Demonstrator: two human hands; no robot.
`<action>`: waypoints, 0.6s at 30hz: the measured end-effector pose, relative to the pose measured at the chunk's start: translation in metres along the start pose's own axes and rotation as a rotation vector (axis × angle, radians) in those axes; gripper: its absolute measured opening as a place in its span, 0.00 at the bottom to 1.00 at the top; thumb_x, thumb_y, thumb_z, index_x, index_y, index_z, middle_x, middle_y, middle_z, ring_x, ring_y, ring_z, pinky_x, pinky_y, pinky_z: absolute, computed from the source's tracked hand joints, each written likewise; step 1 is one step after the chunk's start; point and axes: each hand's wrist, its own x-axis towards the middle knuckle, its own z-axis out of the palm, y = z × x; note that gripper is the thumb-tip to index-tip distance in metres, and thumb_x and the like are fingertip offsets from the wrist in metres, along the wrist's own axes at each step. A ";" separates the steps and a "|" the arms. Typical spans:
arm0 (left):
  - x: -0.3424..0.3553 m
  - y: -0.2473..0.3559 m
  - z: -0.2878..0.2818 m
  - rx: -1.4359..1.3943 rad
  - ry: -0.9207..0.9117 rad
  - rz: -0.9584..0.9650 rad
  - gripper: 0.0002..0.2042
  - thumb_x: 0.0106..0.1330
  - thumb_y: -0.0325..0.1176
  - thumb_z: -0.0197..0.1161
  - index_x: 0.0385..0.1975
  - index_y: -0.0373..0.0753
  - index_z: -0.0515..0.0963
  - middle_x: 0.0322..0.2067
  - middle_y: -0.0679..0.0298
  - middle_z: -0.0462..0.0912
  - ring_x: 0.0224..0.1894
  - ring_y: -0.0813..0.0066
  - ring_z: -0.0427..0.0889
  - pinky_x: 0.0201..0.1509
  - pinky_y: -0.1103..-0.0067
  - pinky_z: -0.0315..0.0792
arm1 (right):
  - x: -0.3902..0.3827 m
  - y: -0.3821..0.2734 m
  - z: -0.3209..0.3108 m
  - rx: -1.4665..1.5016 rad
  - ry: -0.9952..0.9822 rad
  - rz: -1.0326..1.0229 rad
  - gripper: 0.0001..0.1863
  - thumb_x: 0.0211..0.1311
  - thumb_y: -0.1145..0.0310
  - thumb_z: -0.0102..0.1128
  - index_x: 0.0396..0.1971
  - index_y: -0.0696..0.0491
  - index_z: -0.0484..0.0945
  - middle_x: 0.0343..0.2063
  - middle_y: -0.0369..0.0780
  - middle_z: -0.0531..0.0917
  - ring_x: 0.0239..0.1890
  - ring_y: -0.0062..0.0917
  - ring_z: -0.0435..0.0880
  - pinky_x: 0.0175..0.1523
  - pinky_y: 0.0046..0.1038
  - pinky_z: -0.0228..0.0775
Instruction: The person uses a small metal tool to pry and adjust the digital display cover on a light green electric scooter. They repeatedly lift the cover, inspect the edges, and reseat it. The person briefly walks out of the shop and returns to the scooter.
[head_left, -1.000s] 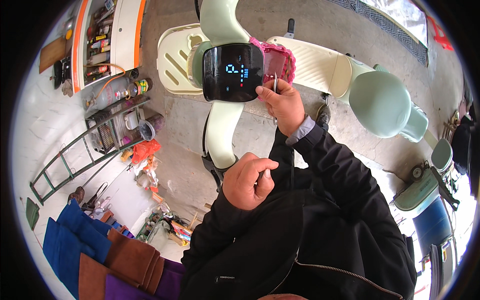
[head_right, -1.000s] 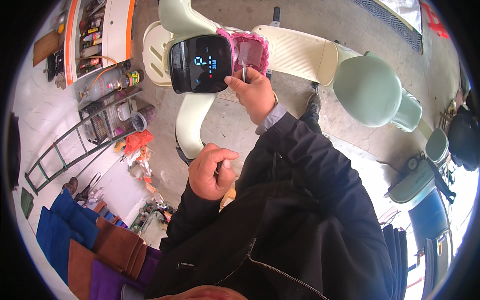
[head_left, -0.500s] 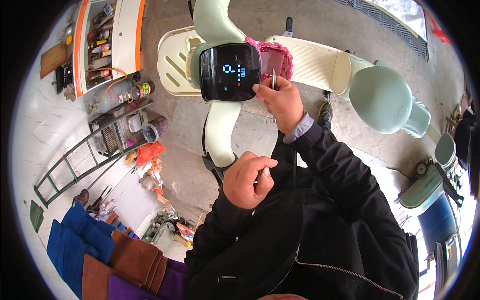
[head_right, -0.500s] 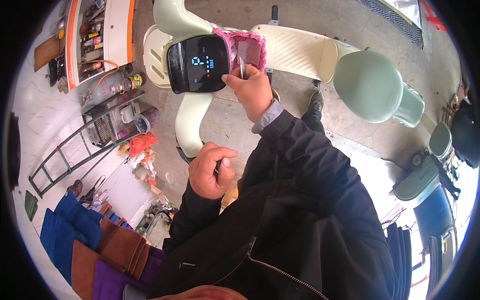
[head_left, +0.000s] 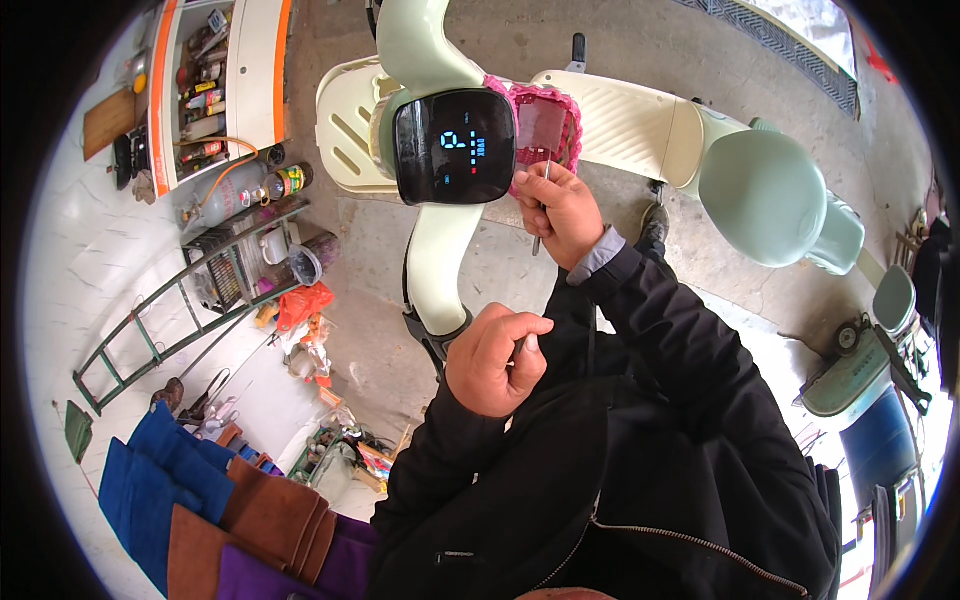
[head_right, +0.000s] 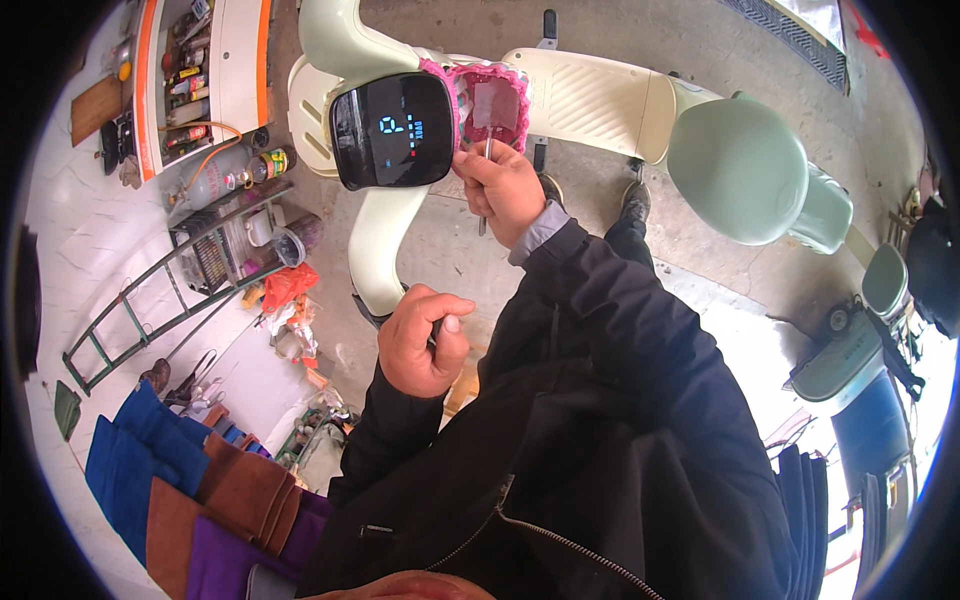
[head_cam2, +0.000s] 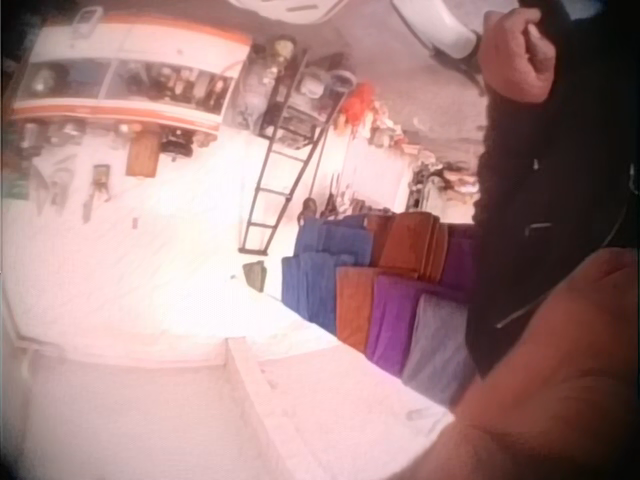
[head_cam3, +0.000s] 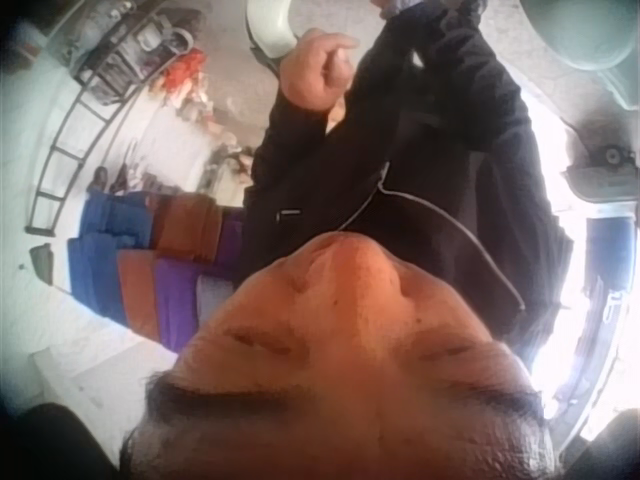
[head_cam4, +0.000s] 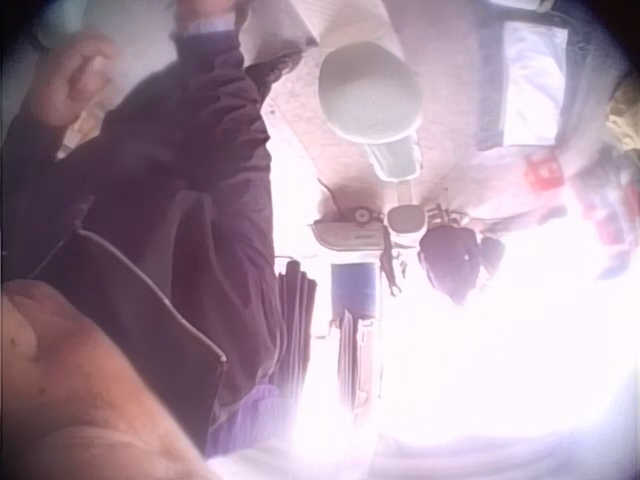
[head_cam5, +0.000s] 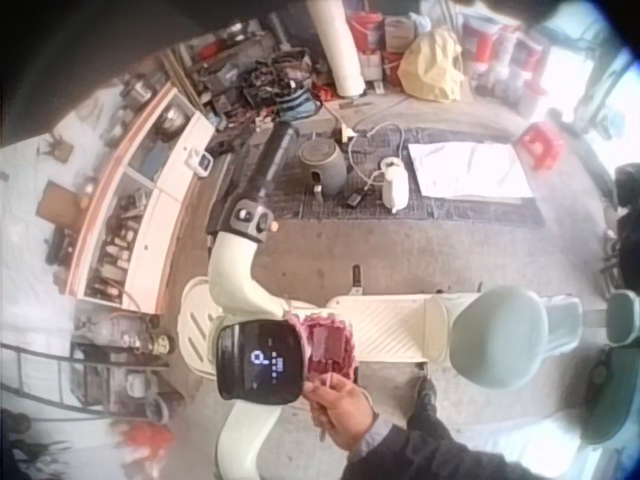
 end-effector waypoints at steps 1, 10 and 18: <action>0.001 0.000 0.001 0.002 -0.002 0.004 0.11 0.67 0.22 0.64 0.48 0.40 0.82 0.27 0.64 0.76 0.22 0.71 0.73 0.25 0.75 0.67 | -0.002 0.001 -0.003 -0.009 0.038 0.003 0.10 0.74 0.70 0.65 0.34 0.47 0.72 0.24 0.30 0.73 0.17 0.13 0.64 0.23 0.21 0.52; 0.014 0.017 0.007 0.022 -0.015 -0.066 0.08 0.72 0.22 0.65 0.48 0.36 0.82 0.33 0.60 0.80 0.29 0.68 0.77 0.33 0.75 0.72 | -0.036 0.001 -0.030 -0.204 0.027 0.027 0.03 0.75 0.72 0.62 0.40 0.53 0.76 0.28 0.34 0.78 0.18 0.13 0.68 0.21 0.20 0.55; 0.031 0.029 0.017 0.057 0.025 -0.116 0.12 0.74 0.28 0.70 0.55 0.39 0.82 0.40 0.61 0.83 0.36 0.69 0.82 0.41 0.76 0.77 | -0.080 -0.024 -0.057 -0.326 -0.111 0.147 0.08 0.76 0.66 0.66 0.41 0.56 0.81 0.29 0.35 0.82 0.18 0.14 0.70 0.21 0.20 0.58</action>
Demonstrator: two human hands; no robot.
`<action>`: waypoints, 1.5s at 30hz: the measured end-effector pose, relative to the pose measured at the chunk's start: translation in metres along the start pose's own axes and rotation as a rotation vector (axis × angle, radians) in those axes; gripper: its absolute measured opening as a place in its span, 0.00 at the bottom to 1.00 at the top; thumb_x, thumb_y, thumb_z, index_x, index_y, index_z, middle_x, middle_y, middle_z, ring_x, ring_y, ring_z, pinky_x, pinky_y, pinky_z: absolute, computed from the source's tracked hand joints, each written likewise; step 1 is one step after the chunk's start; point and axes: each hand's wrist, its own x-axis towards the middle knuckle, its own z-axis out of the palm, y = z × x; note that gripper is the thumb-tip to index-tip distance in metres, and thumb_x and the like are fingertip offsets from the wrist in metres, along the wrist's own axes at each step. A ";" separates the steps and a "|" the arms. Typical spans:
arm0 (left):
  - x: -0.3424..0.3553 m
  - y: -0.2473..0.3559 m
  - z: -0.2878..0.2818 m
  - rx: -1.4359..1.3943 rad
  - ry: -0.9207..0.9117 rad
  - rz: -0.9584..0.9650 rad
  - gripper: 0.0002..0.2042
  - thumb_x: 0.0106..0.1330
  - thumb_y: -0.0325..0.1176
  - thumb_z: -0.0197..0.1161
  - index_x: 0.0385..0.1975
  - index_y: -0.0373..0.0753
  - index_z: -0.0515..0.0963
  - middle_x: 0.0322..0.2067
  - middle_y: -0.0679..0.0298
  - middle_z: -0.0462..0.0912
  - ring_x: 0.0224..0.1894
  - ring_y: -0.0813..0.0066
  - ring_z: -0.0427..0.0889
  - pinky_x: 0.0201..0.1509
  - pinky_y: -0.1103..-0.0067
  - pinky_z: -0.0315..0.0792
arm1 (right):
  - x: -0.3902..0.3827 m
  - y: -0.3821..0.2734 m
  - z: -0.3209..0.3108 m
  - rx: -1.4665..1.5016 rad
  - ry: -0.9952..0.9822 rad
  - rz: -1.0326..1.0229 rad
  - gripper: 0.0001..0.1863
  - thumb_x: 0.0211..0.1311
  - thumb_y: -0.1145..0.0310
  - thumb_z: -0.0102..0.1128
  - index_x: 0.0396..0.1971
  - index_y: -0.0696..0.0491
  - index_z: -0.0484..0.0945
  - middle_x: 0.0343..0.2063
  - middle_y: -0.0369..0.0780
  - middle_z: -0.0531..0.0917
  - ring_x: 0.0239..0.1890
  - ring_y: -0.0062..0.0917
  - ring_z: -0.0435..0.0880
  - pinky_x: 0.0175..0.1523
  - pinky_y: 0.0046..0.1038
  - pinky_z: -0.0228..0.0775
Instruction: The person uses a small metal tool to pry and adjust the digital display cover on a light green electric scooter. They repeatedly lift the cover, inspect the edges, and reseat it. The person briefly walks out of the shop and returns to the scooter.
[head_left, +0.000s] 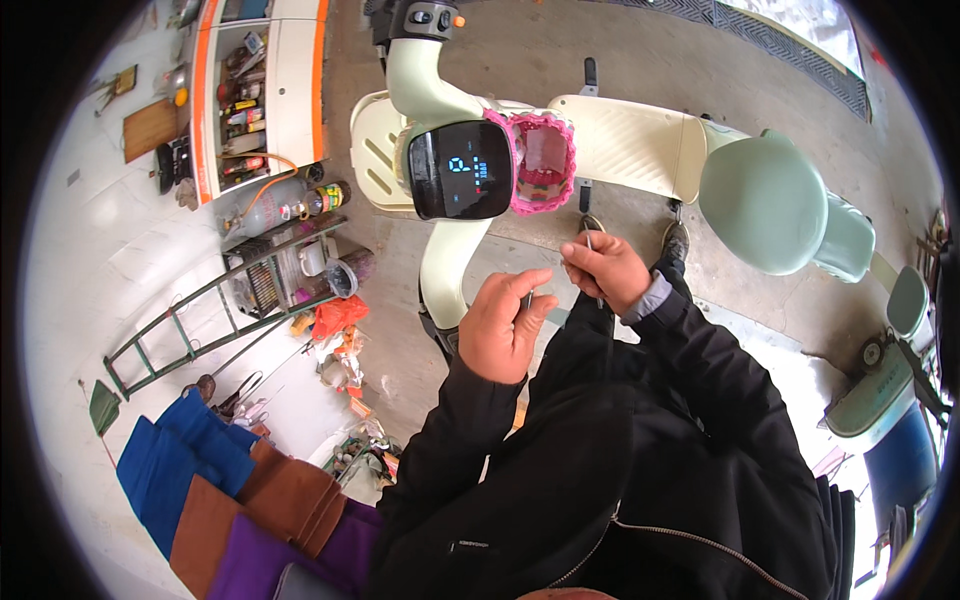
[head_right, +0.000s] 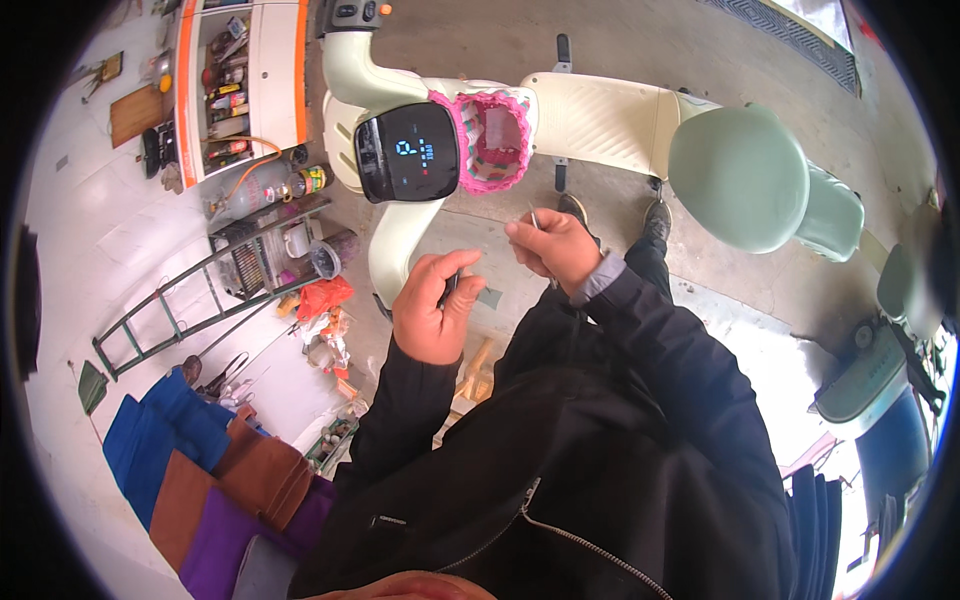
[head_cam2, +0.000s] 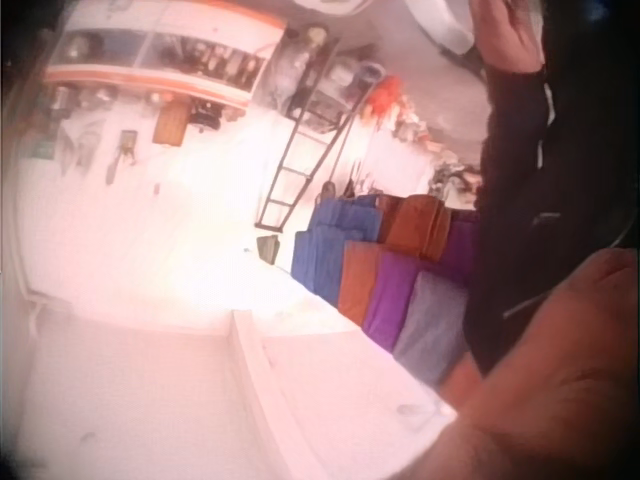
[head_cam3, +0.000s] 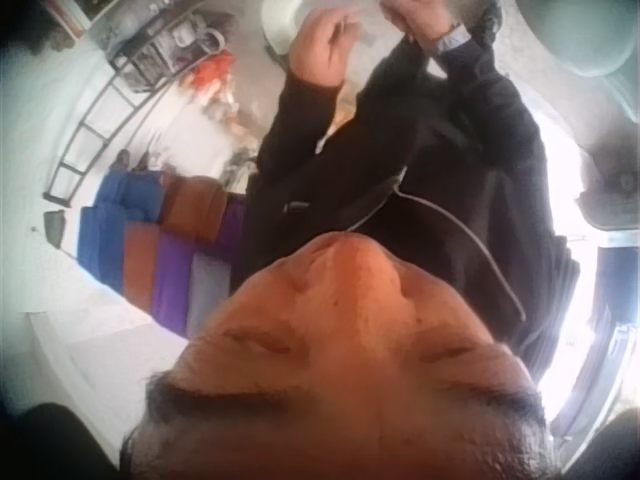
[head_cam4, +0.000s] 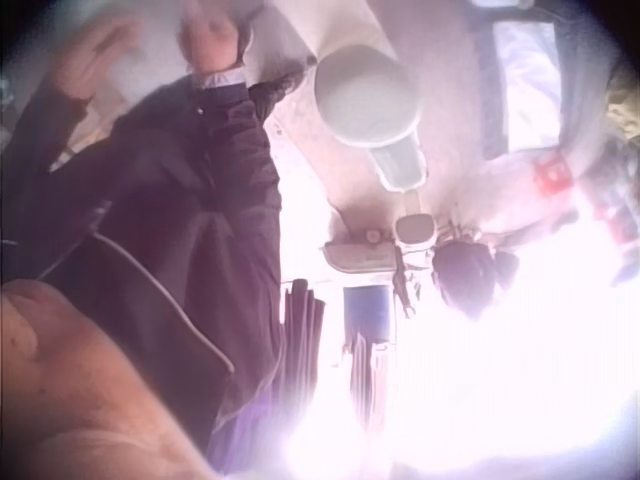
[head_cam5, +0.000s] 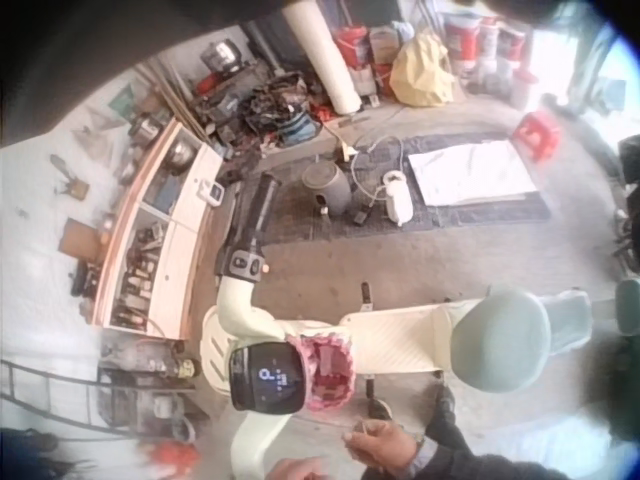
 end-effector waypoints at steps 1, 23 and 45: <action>0.002 0.001 0.004 -0.056 0.018 -0.019 0.12 0.74 0.27 0.69 0.55 0.38 0.83 0.41 0.61 0.84 0.37 0.72 0.82 0.42 0.77 0.77 | -0.009 -0.003 0.002 -0.014 -0.049 -0.048 0.08 0.76 0.67 0.67 0.42 0.56 0.81 0.30 0.35 0.82 0.19 0.14 0.71 0.22 0.20 0.59; -0.006 0.026 0.094 -0.545 -0.006 -0.329 0.11 0.83 0.39 0.60 0.52 0.37 0.78 0.41 0.68 0.85 0.32 0.87 0.75 0.37 0.85 0.72 | -0.111 -0.034 0.008 -0.136 0.130 -0.308 0.13 0.72 0.66 0.71 0.48 0.58 0.81 0.26 0.31 0.81 0.22 0.10 0.72 0.25 0.19 0.64; -0.007 0.030 0.132 -0.925 -0.210 -0.763 0.35 0.78 0.70 0.47 0.51 0.37 0.77 0.38 0.60 0.85 0.36 0.69 0.86 0.40 0.73 0.83 | -0.167 -0.046 -0.021 -0.834 0.131 -0.879 0.21 0.59 0.73 0.75 0.54 0.51 0.85 0.39 0.45 0.86 0.41 0.44 0.87 0.47 0.38 0.80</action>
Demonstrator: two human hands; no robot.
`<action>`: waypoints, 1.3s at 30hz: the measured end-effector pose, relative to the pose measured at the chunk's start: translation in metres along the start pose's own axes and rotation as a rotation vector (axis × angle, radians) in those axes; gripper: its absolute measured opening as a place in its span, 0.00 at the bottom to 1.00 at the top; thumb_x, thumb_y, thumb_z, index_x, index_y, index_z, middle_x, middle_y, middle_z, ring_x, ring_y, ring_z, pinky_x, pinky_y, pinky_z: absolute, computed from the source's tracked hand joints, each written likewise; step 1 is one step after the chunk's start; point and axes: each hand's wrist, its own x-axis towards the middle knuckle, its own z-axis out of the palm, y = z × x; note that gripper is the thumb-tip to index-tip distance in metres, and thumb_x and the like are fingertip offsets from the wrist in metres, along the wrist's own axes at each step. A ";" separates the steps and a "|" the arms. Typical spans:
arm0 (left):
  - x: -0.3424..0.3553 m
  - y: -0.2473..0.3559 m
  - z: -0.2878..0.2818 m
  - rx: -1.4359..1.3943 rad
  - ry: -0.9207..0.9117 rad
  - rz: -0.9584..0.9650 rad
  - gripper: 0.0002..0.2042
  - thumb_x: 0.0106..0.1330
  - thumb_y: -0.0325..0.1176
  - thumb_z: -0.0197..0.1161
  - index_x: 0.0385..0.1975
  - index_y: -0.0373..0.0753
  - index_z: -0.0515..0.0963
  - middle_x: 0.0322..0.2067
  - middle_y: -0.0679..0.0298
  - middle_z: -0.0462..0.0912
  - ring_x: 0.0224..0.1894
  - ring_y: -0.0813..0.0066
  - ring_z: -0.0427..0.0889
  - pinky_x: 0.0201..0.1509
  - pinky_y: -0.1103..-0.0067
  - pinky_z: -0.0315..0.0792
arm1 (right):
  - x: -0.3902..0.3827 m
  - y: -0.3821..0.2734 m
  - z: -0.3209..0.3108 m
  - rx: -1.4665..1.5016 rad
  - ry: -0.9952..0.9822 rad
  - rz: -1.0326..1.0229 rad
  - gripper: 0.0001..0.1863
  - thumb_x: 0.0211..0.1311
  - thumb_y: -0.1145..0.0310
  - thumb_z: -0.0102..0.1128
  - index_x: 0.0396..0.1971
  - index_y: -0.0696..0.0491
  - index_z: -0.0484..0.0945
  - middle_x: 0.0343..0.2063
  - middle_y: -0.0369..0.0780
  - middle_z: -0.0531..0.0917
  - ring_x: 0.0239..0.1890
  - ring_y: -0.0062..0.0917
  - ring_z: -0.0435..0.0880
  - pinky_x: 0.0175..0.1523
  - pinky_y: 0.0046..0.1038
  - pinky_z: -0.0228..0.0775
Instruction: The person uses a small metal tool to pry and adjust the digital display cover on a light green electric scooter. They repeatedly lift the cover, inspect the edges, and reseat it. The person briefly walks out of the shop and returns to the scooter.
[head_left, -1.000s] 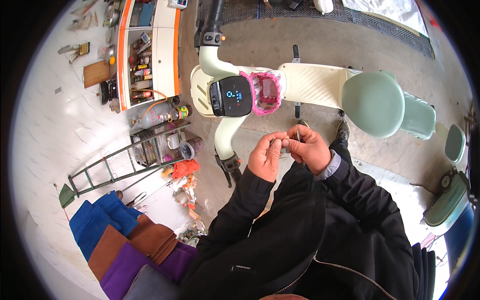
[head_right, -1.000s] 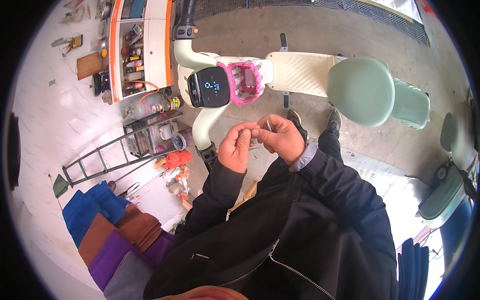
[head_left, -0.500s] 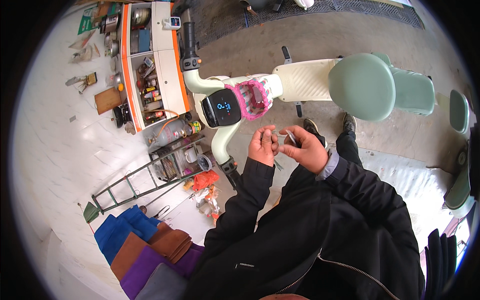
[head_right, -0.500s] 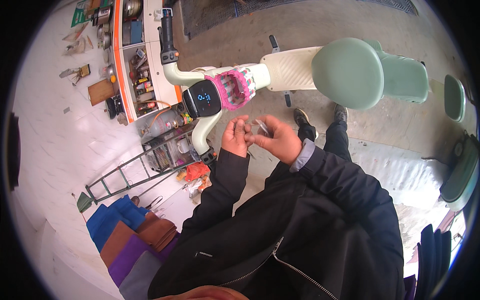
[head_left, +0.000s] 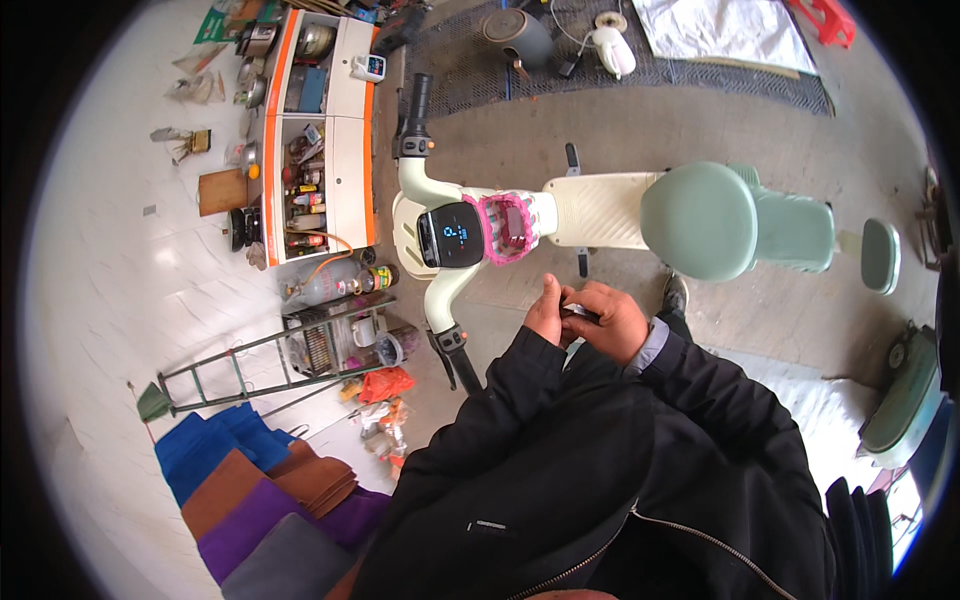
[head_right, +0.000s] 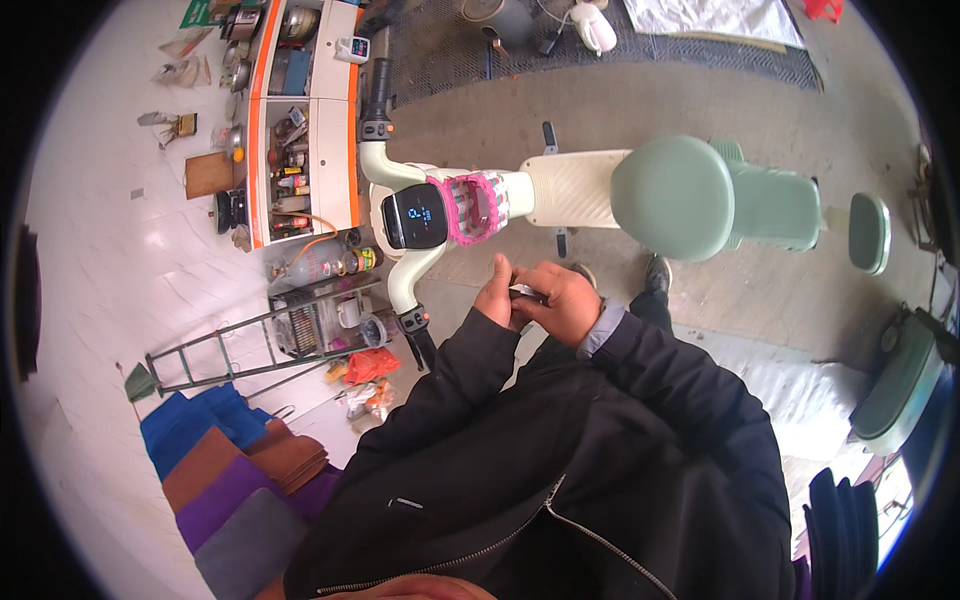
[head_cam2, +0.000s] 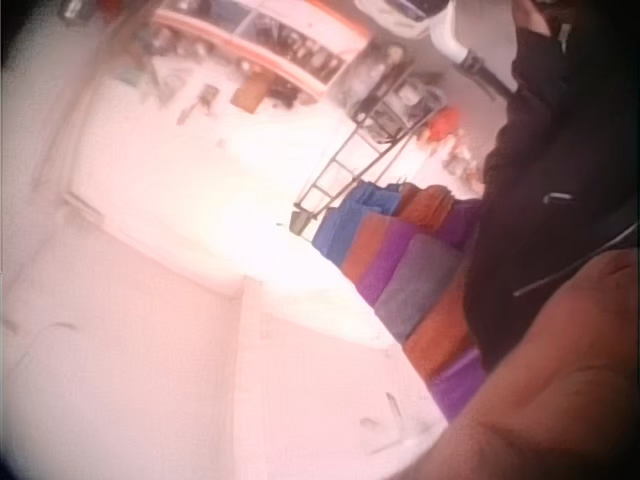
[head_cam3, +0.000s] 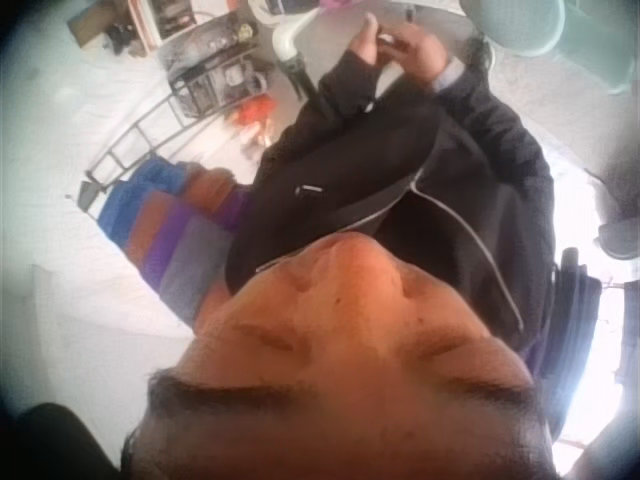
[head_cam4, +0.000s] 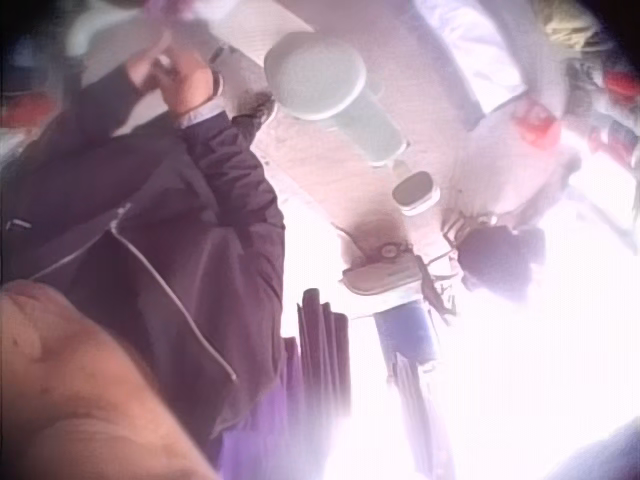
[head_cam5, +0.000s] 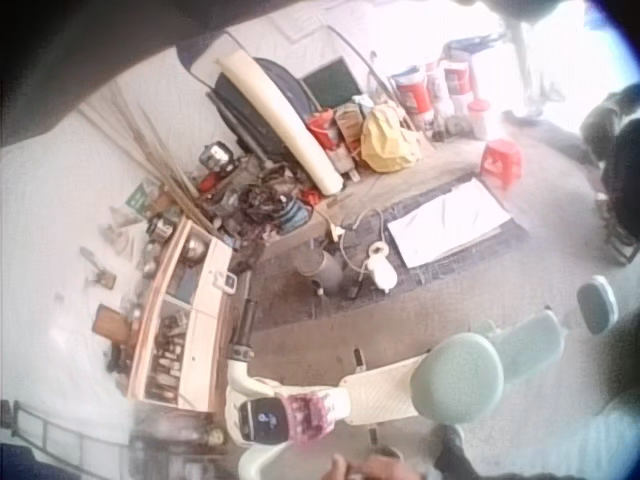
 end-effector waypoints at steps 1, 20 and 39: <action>-0.001 0.000 0.000 -0.018 0.010 -0.012 0.35 0.79 0.70 0.47 0.51 0.37 0.77 0.38 0.61 0.85 0.36 0.69 0.86 0.40 0.73 0.83 | 0.001 -0.004 0.000 0.001 -0.015 0.033 0.19 0.59 0.73 0.74 0.52 0.51 0.86 0.39 0.45 0.86 0.41 0.44 0.87 0.47 0.38 0.80; -0.049 0.037 -0.066 -0.321 0.013 0.219 0.17 0.81 0.41 0.63 0.61 0.38 0.77 0.43 0.69 0.82 0.29 0.89 0.70 0.30 0.87 0.66 | 0.029 -0.026 0.018 0.240 -0.126 0.183 0.22 0.81 0.68 0.55 0.67 0.62 0.74 0.37 0.42 0.86 0.36 0.23 0.83 0.43 0.28 0.78; 0.040 0.218 -0.277 1.155 0.506 0.681 0.31 0.79 0.60 0.59 0.28 0.32 0.81 0.23 0.66 0.80 0.28 0.76 0.77 0.38 0.75 0.73 | 0.101 0.042 0.161 0.615 0.169 0.403 0.13 0.78 0.69 0.58 0.53 0.62 0.78 0.34 0.38 0.85 0.31 0.19 0.83 0.39 0.26 0.78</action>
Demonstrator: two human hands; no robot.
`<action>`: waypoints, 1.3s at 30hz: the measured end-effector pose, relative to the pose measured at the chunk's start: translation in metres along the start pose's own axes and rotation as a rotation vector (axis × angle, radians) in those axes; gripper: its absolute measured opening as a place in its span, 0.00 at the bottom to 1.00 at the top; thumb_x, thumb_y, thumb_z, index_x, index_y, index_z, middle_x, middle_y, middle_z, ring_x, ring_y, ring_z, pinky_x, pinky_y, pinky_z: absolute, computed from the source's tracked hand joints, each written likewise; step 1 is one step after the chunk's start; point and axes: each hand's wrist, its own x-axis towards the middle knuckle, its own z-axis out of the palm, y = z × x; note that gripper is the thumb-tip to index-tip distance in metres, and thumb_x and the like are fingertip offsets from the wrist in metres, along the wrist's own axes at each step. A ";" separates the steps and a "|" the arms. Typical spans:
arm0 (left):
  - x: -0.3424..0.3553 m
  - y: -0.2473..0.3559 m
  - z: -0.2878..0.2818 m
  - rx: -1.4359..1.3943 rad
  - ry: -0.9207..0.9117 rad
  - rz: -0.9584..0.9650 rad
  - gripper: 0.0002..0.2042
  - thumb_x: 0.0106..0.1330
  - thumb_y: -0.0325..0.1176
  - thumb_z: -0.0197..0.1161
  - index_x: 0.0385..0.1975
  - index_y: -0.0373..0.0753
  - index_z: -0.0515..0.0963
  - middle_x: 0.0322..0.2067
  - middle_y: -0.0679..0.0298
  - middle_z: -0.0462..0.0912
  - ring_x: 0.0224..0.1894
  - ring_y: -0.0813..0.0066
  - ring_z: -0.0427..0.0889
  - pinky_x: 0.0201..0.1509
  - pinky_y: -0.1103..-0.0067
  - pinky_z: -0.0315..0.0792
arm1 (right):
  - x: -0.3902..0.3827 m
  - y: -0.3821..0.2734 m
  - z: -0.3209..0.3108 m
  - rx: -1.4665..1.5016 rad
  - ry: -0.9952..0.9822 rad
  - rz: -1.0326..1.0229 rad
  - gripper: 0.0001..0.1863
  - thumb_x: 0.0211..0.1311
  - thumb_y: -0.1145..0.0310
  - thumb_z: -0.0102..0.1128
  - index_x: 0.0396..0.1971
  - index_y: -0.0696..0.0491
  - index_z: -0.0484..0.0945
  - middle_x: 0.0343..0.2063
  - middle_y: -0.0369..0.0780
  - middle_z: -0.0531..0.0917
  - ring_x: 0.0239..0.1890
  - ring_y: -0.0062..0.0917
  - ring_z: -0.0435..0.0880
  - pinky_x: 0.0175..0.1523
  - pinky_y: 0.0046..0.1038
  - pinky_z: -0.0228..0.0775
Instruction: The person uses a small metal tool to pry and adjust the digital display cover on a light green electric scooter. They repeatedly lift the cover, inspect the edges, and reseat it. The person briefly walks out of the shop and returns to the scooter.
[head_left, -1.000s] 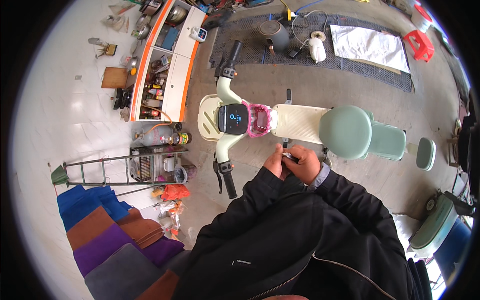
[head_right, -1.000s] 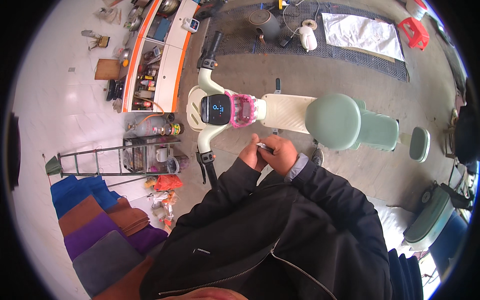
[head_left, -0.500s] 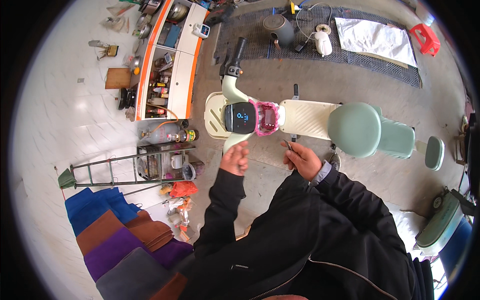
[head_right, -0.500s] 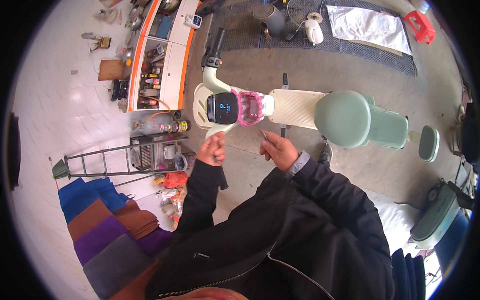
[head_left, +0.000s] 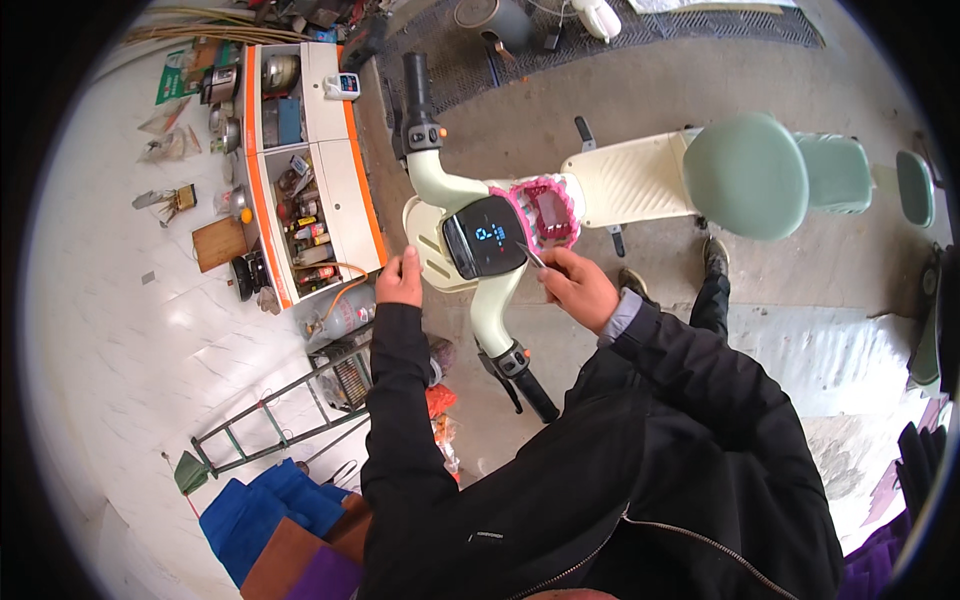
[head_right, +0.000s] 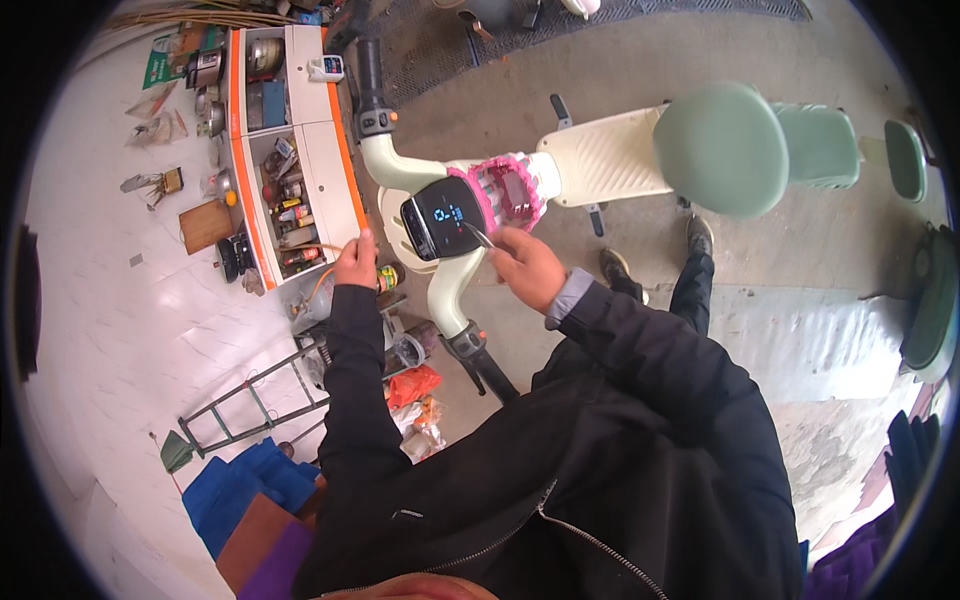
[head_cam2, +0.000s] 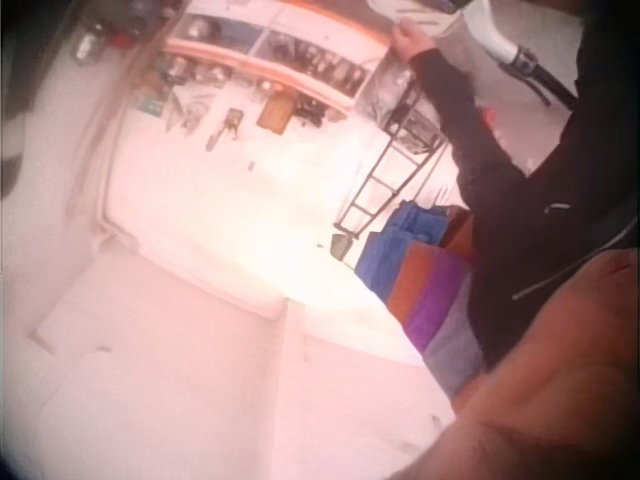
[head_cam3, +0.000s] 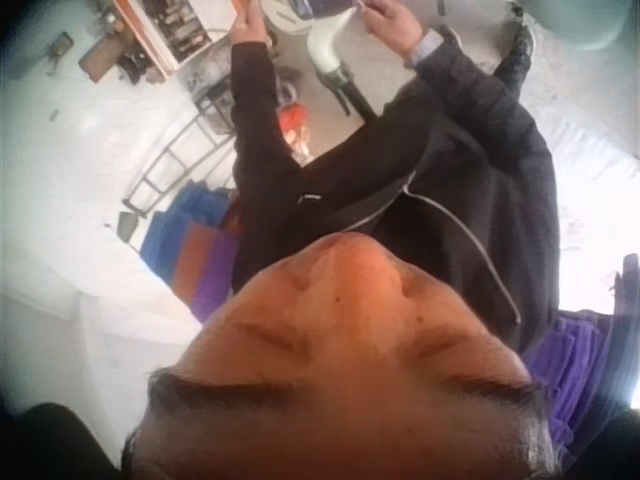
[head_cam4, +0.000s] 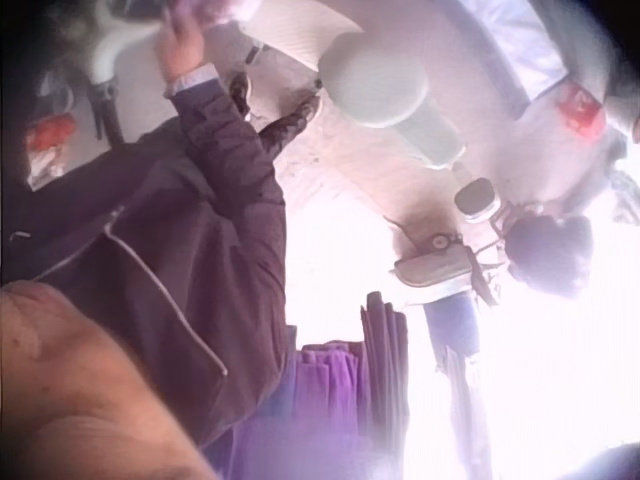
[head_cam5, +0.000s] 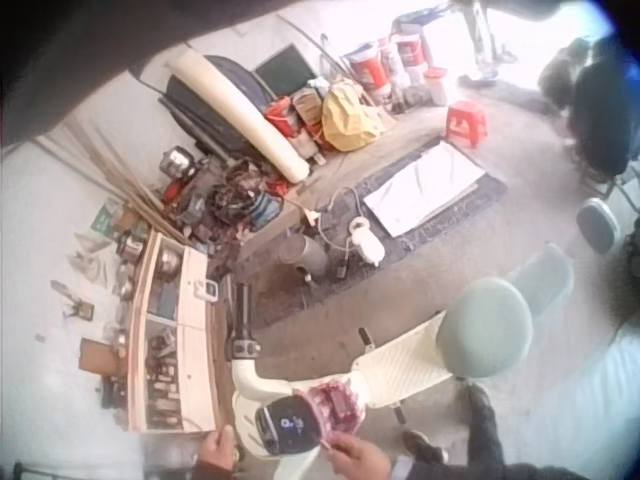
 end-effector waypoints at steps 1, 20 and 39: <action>0.005 0.003 0.004 -0.020 -0.030 0.009 0.27 0.78 0.55 0.63 0.33 0.31 0.82 0.24 0.65 0.81 0.30 0.76 0.78 0.42 0.75 0.75 | 0.009 0.009 0.009 0.012 0.027 -0.015 0.15 0.77 0.69 0.59 0.56 0.63 0.78 0.34 0.39 0.86 0.31 0.19 0.85 0.38 0.26 0.80; 0.070 0.031 0.030 0.260 -0.317 -0.029 0.22 0.72 0.49 0.67 0.41 0.31 0.86 0.29 0.57 0.87 0.33 0.67 0.85 0.44 0.73 0.78 | 0.097 0.028 0.082 -0.112 0.130 -0.014 0.11 0.76 0.67 0.62 0.42 0.61 0.76 0.25 0.43 0.88 0.21 0.24 0.88 0.28 0.29 0.79; 0.057 0.041 0.030 0.263 -0.327 0.020 0.13 0.70 0.39 0.68 0.40 0.33 0.83 0.19 0.69 0.77 0.21 0.80 0.72 0.27 0.76 0.68 | 0.110 0.049 0.096 -0.155 0.206 -0.081 0.11 0.73 0.68 0.65 0.42 0.60 0.75 0.24 0.46 0.87 0.24 0.33 0.88 0.30 0.35 0.79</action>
